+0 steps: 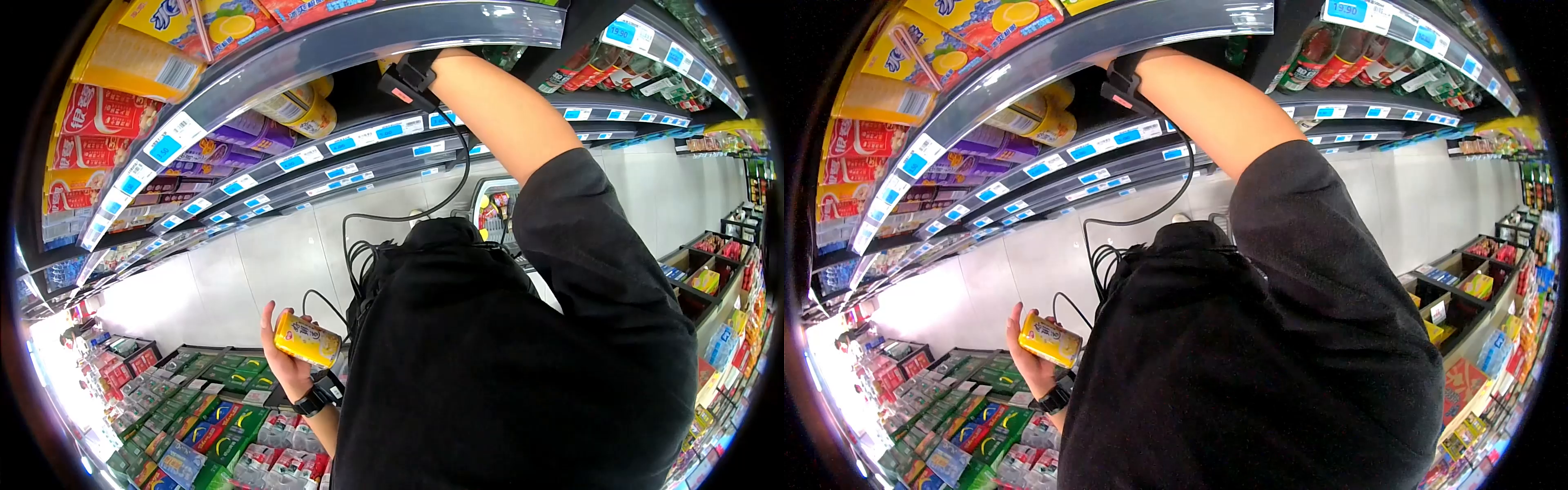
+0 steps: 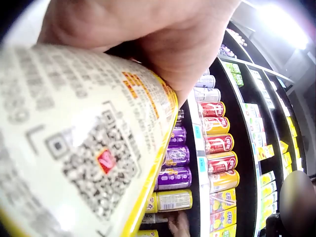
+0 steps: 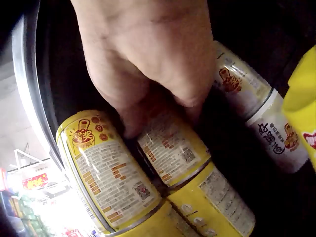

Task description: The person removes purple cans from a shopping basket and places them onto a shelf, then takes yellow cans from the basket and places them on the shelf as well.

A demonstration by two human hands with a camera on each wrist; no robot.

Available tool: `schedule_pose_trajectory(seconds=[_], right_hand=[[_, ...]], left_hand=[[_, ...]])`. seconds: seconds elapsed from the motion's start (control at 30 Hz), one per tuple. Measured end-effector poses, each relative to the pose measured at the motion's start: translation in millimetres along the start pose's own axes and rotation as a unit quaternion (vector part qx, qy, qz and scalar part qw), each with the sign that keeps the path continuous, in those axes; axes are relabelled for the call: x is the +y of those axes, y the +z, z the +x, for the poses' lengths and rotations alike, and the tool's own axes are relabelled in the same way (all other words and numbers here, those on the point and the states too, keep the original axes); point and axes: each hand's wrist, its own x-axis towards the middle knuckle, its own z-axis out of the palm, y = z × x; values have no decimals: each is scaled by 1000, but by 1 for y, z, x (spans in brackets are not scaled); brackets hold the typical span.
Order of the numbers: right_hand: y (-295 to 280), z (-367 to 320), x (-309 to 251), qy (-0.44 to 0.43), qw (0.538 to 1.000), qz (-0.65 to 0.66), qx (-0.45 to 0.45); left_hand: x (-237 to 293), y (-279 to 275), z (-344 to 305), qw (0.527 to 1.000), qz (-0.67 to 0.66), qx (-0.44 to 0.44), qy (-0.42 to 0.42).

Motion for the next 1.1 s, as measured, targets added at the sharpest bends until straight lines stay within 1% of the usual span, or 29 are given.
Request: schedule_pose_trajectory(seconds=[0.33, 0.47, 0.53, 0.97, 1.1], right_hand=[[-4, -2, -12, 4, 1000, 10, -13], [-5, -1, -14, 3, 1000, 11, -14], [-7, -1, -14, 3, 1000, 10, -14], [-13, -1, -15, 2, 1000, 9, -20], [-15, -2, -15, 0, 1000, 7, -22]], left_hand=[[-4, -3, -1, 1000, -3, -10, 0], [-3, -3, -2, 1000, 17, 8, 7], [-4, -7, 0, 1000, -1, -7, 1], [-5, -7, 3, 1000, -5, -12, -4], [-4, 0, 0, 1000, 15, 12, 1]])
